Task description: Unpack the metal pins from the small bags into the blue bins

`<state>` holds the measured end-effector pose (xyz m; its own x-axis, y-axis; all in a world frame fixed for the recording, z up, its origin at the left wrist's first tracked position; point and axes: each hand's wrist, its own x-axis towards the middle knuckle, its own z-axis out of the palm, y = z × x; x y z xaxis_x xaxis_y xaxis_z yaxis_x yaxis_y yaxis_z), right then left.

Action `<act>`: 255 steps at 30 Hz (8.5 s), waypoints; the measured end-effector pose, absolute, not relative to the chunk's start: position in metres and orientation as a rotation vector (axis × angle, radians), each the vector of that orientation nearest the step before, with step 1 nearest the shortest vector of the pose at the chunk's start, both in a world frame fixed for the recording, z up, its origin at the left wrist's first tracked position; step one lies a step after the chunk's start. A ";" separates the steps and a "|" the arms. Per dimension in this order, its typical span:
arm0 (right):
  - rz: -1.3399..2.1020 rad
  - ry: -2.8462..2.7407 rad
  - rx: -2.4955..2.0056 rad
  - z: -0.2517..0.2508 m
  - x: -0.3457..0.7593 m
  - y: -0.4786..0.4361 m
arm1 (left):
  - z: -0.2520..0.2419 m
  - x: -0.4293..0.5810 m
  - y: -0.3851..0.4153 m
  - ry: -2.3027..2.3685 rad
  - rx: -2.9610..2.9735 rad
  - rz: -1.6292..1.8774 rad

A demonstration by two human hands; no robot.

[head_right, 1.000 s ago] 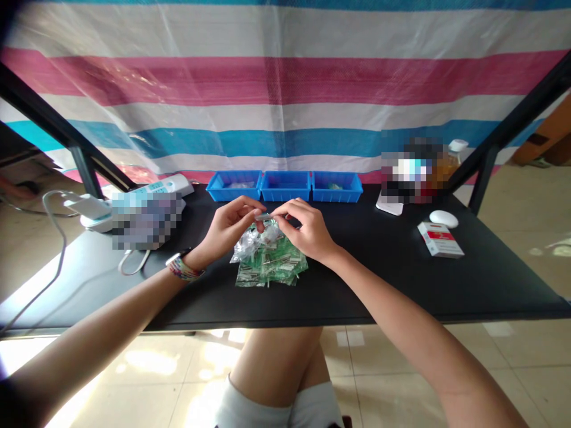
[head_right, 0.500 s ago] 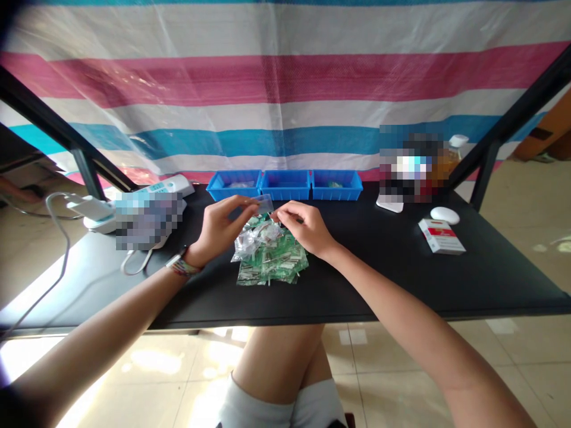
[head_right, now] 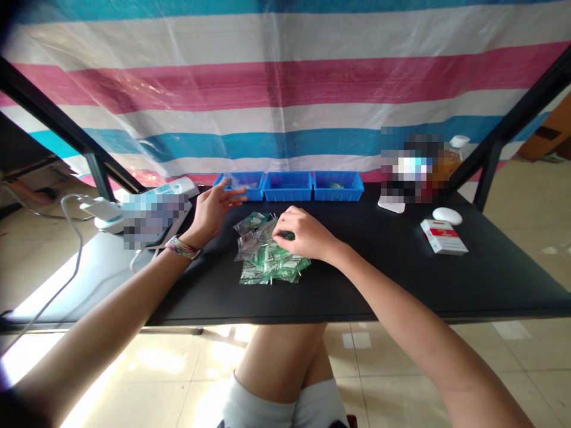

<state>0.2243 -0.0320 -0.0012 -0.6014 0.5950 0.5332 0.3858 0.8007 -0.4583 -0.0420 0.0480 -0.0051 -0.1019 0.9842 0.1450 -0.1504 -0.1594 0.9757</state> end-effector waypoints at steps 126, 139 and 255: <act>1.078 -1.348 -0.953 -0.010 0.219 -0.021 | -0.003 -0.028 0.013 0.678 2.542 1.256; 0.290 -1.899 -0.889 -0.002 0.219 -0.043 | 0.003 -0.012 -0.004 0.863 1.789 1.169; 1.065 -1.575 -0.924 0.001 0.216 -0.034 | 0.002 -0.018 0.001 0.817 2.525 1.451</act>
<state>0.2165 -0.0339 0.0007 -0.2274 0.9252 0.3038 0.0628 0.3253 -0.9435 -0.0183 0.0009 0.0016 0.3958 0.5057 0.7665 0.3933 -0.8476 0.3561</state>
